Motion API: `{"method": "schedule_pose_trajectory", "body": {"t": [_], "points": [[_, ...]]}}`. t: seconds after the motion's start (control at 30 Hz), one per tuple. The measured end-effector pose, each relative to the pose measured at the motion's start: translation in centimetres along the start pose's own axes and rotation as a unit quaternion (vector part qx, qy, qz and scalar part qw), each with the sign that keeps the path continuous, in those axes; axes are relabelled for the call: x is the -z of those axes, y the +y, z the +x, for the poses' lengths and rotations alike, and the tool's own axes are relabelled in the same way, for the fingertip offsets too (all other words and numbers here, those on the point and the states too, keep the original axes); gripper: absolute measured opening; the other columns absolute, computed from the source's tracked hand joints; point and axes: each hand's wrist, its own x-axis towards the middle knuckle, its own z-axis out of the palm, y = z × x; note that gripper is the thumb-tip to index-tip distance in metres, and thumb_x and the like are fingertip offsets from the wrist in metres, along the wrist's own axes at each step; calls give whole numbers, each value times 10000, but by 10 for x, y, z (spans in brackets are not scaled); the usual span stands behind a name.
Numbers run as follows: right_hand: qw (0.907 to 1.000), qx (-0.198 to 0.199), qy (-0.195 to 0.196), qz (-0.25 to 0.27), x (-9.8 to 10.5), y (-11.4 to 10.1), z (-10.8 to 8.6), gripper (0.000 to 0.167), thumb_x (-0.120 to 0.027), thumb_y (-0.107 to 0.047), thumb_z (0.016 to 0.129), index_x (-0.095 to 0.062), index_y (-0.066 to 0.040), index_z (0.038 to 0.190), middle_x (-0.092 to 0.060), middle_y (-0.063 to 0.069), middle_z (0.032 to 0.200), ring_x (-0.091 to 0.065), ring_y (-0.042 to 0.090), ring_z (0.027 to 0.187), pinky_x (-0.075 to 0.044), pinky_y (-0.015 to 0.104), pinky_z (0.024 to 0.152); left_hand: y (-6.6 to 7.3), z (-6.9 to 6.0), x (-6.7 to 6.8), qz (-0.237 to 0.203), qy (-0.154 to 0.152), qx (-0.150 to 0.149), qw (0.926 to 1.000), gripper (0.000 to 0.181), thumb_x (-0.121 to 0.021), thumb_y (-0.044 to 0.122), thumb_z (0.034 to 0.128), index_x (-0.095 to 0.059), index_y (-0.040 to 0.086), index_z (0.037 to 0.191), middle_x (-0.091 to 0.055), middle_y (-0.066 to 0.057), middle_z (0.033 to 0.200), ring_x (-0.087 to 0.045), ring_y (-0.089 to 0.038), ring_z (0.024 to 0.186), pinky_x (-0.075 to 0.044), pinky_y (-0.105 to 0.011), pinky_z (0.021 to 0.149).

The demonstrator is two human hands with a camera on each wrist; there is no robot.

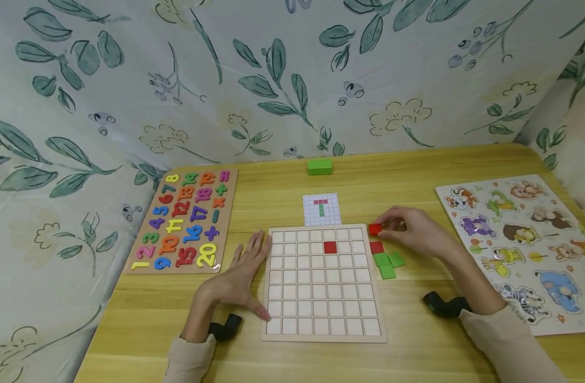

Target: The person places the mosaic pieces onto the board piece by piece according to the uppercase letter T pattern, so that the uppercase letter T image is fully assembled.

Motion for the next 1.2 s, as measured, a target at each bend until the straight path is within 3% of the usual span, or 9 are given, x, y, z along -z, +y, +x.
{"method": "schedule_pose_trajectory", "body": {"t": [0.3, 0.63, 1.2], "points": [[9991, 276, -25, 314, -16, -40, 2, 270, -775, -106, 925, -755, -79, 1192, -675, 104, 1090, -587, 211, 890, -516, 207, 693, 0, 0, 0, 6, 2, -30, 10000, 1610, -1015, 460, 562, 100, 61, 1652, 253, -168, 1710, 222, -361, 1597, 128, -630, 1279], [9961, 693, -220, 506, -57, -74, 20, 265, -799, -56, 887, -778, -38, 1150, -698, 94, 1029, -558, 161, 806, -458, 209, 646, 1, 0, 1, 6, 17, -42, 10000, 1605, -1016, 453, 563, 95, 62, 1653, 252, -166, 1711, 223, -363, 1596, 125, -628, 1281], [9986, 414, -312, 73, -82, -93, 35, 206, -826, -67, 858, -812, -54, 1063, -707, 82, 1007, -609, 156, 827, -484, 275, 712, 1, 0, 0, 5, 23, 26, 10000, 1603, -1015, 462, 564, 94, 80, 1657, 246, -148, 1716, 220, -342, 1600, 118, -614, 1288]]}}
